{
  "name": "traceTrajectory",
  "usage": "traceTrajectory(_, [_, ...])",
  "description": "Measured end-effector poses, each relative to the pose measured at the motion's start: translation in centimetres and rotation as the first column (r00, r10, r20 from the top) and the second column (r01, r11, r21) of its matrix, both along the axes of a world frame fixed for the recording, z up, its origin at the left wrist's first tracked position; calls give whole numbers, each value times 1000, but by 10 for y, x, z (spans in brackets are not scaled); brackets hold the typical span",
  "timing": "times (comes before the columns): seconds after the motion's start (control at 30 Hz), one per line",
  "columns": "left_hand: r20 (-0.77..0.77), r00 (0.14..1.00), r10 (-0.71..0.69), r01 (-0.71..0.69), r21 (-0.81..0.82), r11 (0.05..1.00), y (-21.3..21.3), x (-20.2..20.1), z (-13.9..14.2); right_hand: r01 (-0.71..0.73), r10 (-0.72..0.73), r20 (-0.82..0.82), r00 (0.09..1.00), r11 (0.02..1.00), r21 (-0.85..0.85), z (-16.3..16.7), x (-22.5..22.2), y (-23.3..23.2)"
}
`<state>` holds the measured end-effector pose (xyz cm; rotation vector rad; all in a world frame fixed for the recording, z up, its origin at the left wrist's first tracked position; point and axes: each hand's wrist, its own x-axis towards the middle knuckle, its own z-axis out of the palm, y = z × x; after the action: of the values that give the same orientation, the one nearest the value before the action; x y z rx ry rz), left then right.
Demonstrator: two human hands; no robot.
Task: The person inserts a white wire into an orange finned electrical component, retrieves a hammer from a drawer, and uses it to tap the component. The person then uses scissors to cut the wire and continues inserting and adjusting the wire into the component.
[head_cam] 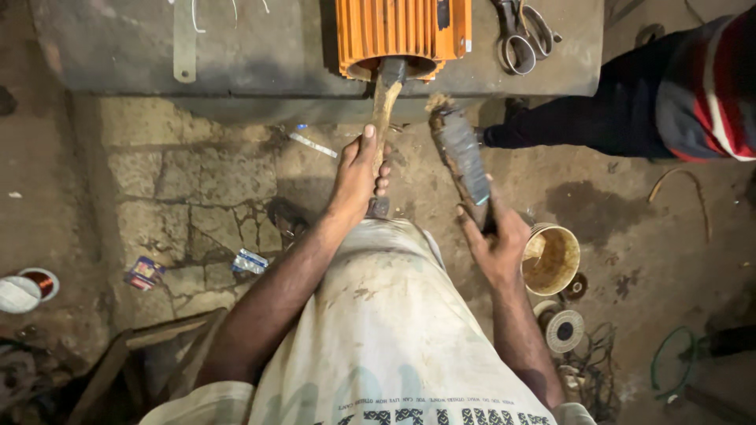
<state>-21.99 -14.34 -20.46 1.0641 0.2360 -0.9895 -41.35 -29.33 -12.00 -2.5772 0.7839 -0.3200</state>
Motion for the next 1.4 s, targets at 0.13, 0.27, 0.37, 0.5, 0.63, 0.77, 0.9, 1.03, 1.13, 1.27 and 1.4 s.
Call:
traceTrajectory(0.13, [-165, 986, -35, 17, -106, 994, 12, 13, 1, -70, 116, 402, 908, 989, -127, -17, 5, 3])
traceTrajectory(0.27, [-185, 981, -62, 47, -83, 995, 23, 29, 1, -96, 94, -24, 995, 989, -111, -66, 45, 16])
traceTrajectory(0.37, [-186, 978, -97, 73, -131, 989, 29, 36, 1, -134, 137, 98, 986, 990, -39, -75, 50, 24])
traceTrajectory(0.5, [-183, 975, -126, 96, -163, 982, 40, 42, 4, -54, 40, 295, 955, 998, 37, -63, 45, 44])
traceTrajectory(0.63, [-205, 967, -153, 129, -128, 983, 46, 53, 9, 24, -46, 191, 980, 993, 114, -62, 59, 64])
traceTrajectory(0.77, [-139, 969, -204, 191, -99, 977, 51, 64, 11, 6, -23, 232, 972, 997, 73, -64, 59, 76])
traceTrajectory(0.9, [-8, 962, -273, 272, -69, 960, 61, 58, 14, 127, -148, 219, 964, 986, 107, -63, 44, 97])
traceTrajectory(1.03, [34, 905, -424, 424, 4, 906, 76, 41, 19, 277, -289, 216, 933, 957, 85, -66, 33, 122])
traceTrajectory(1.13, [55, 889, -454, 455, -11, 890, 92, 31, 17, 343, -387, 242, 890, 917, 203, -71, 26, 134])
traceTrajectory(1.27, [151, 875, -460, 462, 23, 886, 115, 30, 2, 405, -498, 258, 828, 849, 339, -76, 19, 138])
traceTrajectory(1.4, [284, 914, -290, 274, 98, 957, 136, 37, -17, 387, -510, 309, 802, 839, 381, -78, 20, 120])
